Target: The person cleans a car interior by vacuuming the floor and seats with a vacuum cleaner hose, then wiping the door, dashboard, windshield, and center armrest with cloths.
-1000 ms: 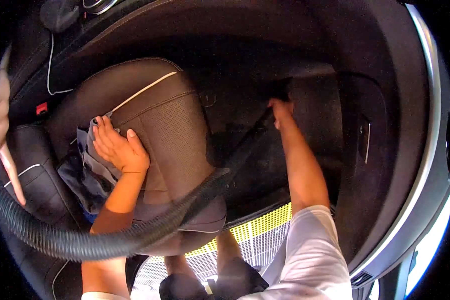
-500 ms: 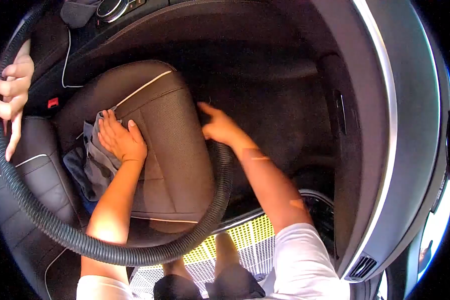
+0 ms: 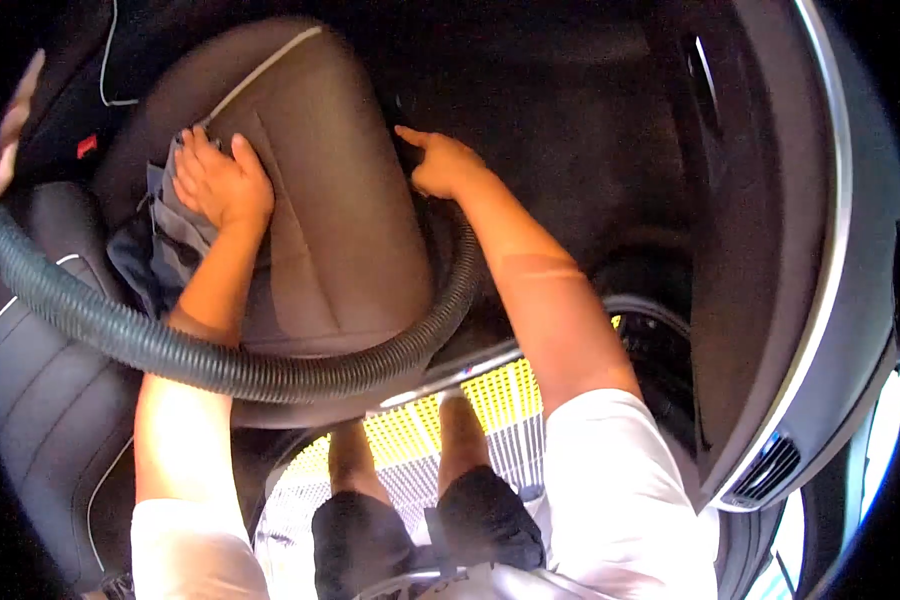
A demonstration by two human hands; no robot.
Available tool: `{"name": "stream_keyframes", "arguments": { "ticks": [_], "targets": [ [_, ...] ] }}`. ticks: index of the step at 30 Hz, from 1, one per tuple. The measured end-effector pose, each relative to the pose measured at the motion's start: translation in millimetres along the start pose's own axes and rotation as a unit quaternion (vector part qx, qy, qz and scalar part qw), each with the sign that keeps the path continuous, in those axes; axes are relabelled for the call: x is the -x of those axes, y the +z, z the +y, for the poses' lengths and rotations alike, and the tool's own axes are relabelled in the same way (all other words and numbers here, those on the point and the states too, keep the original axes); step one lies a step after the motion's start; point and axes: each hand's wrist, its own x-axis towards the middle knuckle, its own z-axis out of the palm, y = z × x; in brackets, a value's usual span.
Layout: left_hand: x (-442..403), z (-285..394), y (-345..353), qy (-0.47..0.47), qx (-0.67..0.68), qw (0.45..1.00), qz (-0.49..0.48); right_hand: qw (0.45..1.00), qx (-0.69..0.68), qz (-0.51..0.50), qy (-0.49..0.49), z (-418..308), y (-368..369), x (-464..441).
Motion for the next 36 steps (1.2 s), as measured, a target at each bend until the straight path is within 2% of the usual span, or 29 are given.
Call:
{"name": "stream_keyframes", "arguments": {
  "ticks": [3,4,6,7,9,10,12,14,15,17,18,20,21,22,23,24,25,26,27,28,30,31,32,34,36],
  "targets": [
    [-1,0,0,-0.003,-0.005,1.0,0.004,0.999,-0.009,-0.026,-0.018,49,34,55],
    [-2,-1,2,-0.005,0.0,1.0,0.005,0.997,-0.016,0.004,-0.073,79,57,73],
    [-2,-3,6,-0.011,0.01,1.0,0.01,0.998,0.025,-0.061,-0.022,93,74,133],
    [-3,-4,7,-0.009,0.014,1.0,0.019,0.992,0.036,-0.113,0.045,91,81,160],
    [-4,-4,5,-0.008,0.032,0.999,0.011,0.98,0.019,-0.167,0.106,95,97,207],
    [-5,-5,2,-0.006,0.04,0.999,0.008,0.986,0.009,-0.149,0.069,107,114,226],
    [-10,-12,7,-0.001,0.056,0.998,-0.018,0.973,-0.029,-0.204,0.107,118,128,254],
    [-14,-22,7,0.012,0.091,0.995,-0.045,0.97,0.011,-0.217,0.111,110,116,272],
    [-16,-27,-3,0.032,0.131,0.986,-0.093,0.965,0.026,-0.22,0.139,115,113,273],
    [-8,-51,-8,0.117,0.253,0.955,-0.104,0.997,-0.026,-0.055,0.036,153,116,273],
    [1,-52,-19,0.14,0.238,0.957,-0.085,0.993,0.006,-0.047,0.11,136,90,268],
    [23,-44,-60,0.185,0.185,0.964,-0.055,0.984,0.019,-0.021,0.176,129,66,250],
    [39,-42,-64,0.114,0.344,0.926,-0.104,0.985,0.018,-0.012,0.173,146,89,239],
    [53,-43,-63,0.043,0.492,0.857,-0.147,0.985,0.016,0.0,0.169,161,114,228],
    [70,-51,-78,-0.036,0.667,0.688,-0.285,0.982,0.042,-0.019,0.184,145,124,233],
    [92,-58,-107,-0.113,0.785,0.46,-0.4,0.977,0.068,-0.037,0.198,122,138,241],
    [109,-46,-156,-0.207,0.822,0.335,-0.412,0.982,0.058,-0.051,0.173,113,156,250],
    [121,-27,-208,-0.296,0.838,0.2,-0.412,0.978,0.082,-0.12,0.148,96,165,260],
    [134,-21,-239,-0.356,0.823,0.209,-0.391,0.976,0.063,-0.171,0.122,70,166,276],
    [144,-22,-263,-0.416,0.804,0.217,-0.366,0.977,0.057,-0.177,0.105,58,187,285],
    [154,-43,-292,-0.354,0.855,0.074,-0.372,0.976,0.044,-0.209,0.035,26,214,303],
    [155,-52,-305,-0.33,0.864,0.057,-0.376,0.973,0.048,-0.226,0.011,10,225,305],
    [153,-59,-319,-0.315,0.866,0.076,-0.38,0.974,0.054,-0.221,0.007,-6,234,305],
    [151,-74,-335,-0.3,0.882,0.065,-0.357,0.976,0.061,-0.209,-0.001,-37,250,302],
    [152,-99,-339,-0.285,0.88,0.165,-0.343,0.985,0.058,-0.161,-0.007,-52,285,279]
  ]
}}
